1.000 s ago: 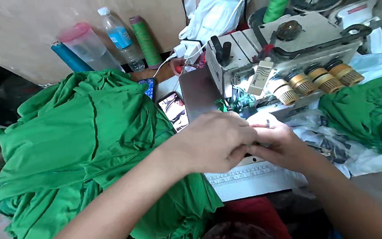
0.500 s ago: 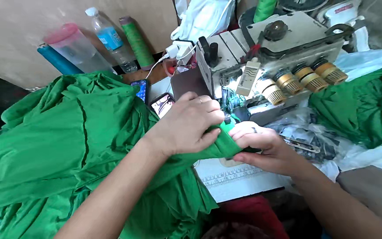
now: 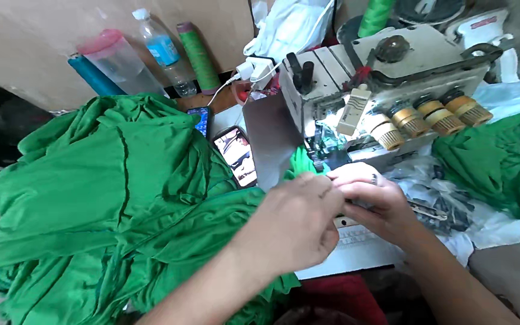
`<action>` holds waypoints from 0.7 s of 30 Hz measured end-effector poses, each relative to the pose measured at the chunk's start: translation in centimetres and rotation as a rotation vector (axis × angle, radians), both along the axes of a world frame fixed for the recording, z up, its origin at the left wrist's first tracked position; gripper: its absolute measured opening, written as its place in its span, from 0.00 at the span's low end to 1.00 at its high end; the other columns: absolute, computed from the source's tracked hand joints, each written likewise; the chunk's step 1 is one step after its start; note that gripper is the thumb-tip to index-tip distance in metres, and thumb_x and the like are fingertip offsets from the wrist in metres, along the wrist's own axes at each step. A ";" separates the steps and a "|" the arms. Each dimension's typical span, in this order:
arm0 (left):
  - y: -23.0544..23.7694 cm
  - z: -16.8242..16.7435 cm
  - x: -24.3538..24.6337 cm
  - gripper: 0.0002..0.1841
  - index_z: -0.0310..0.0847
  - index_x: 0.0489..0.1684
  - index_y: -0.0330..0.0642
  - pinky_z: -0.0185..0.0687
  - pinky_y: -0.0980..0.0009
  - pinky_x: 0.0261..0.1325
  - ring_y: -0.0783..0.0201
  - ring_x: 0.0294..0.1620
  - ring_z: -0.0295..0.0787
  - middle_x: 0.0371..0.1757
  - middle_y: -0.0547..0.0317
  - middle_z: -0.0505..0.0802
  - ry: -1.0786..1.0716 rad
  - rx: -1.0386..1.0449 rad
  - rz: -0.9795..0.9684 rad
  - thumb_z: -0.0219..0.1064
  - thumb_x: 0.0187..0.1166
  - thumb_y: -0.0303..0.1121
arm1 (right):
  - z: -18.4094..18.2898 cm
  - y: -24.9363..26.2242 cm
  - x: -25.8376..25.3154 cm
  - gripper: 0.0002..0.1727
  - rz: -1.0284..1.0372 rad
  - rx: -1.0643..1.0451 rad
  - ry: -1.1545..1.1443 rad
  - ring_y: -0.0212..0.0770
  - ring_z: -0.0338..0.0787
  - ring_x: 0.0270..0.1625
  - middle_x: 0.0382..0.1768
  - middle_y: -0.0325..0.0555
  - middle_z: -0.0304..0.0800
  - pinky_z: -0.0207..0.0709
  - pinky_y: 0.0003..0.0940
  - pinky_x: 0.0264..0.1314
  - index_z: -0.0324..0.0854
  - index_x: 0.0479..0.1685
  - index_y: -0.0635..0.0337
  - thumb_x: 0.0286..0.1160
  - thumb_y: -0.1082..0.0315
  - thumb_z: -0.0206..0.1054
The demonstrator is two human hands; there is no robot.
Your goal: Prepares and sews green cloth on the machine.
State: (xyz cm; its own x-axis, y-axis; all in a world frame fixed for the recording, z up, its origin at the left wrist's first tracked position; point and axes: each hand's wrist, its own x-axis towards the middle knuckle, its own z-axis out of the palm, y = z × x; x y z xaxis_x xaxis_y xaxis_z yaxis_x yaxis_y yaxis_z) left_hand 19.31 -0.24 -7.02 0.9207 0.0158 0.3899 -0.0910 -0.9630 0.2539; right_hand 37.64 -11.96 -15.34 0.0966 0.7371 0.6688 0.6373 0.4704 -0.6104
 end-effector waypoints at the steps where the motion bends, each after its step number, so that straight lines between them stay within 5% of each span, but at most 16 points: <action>1: -0.9 -0.3 -0.1 0.09 0.88 0.39 0.37 0.85 0.64 0.42 0.53 0.43 0.90 0.38 0.50 0.91 -0.012 0.001 0.039 0.60 0.75 0.27 | -0.2 -0.3 0.2 0.08 0.003 0.013 -0.010 0.30 0.83 0.71 0.53 0.29 0.93 0.69 0.34 0.80 0.89 0.50 0.43 0.85 0.59 0.64; 4: -2.4 -1.2 -0.1 0.09 0.88 0.36 0.36 0.84 0.68 0.38 0.55 0.39 0.89 0.36 0.51 0.90 -0.066 0.060 0.102 0.61 0.81 0.26 | -0.9 -1.0 0.7 0.08 0.033 0.035 0.037 0.30 0.81 0.74 0.57 0.25 0.91 0.69 0.31 0.82 0.89 0.50 0.37 0.85 0.57 0.65; 8: -2.6 -1.9 1.0 0.09 0.87 0.28 0.39 0.76 0.67 0.27 0.56 0.31 0.86 0.30 0.54 0.88 -0.156 0.223 0.173 0.62 0.77 0.23 | -1.3 -1.4 0.7 0.08 0.020 -0.006 0.120 0.25 0.80 0.72 0.62 0.27 0.85 0.74 0.23 0.75 0.89 0.53 0.36 0.83 0.58 0.66; 13: -1.0 -1.8 2.2 0.05 0.89 0.26 0.39 0.82 0.64 0.30 0.55 0.35 0.91 0.30 0.54 0.90 -0.157 0.248 0.340 0.69 0.71 0.26 | -0.9 -1.4 0.2 0.08 -0.116 -0.080 0.084 0.24 0.77 0.74 0.68 0.32 0.81 0.74 0.21 0.74 0.84 0.52 0.43 0.83 0.55 0.64; 16: 0.4 -1.3 2.5 0.06 0.88 0.25 0.35 0.87 0.61 0.36 0.52 0.39 0.93 0.33 0.49 0.92 -0.117 0.142 0.342 0.71 0.70 0.27 | -0.5 -1.5 -0.3 0.09 -0.134 -0.061 0.108 0.21 0.82 0.65 0.72 0.34 0.77 0.80 0.17 0.63 0.82 0.55 0.45 0.82 0.58 0.66; 18: 0.8 -0.6 2.7 0.05 0.89 0.28 0.31 0.89 0.58 0.42 0.47 0.45 0.95 0.39 0.42 0.94 -0.090 0.093 0.345 0.71 0.69 0.23 | -0.1 -1.5 -0.8 0.09 -0.146 -0.042 0.122 0.17 0.83 0.61 0.72 0.30 0.76 0.80 0.14 0.60 0.82 0.55 0.44 0.81 0.59 0.67; 21: 1.5 -1.9 2.7 0.05 0.90 0.37 0.32 0.89 0.59 0.45 0.47 0.50 0.91 0.43 0.45 0.93 -0.104 0.041 0.441 0.70 0.73 0.25 | 0.1 -1.4 -1.4 0.08 -0.129 -0.019 0.136 0.17 0.83 0.62 0.69 0.25 0.79 0.80 0.13 0.58 0.84 0.55 0.40 0.82 0.59 0.67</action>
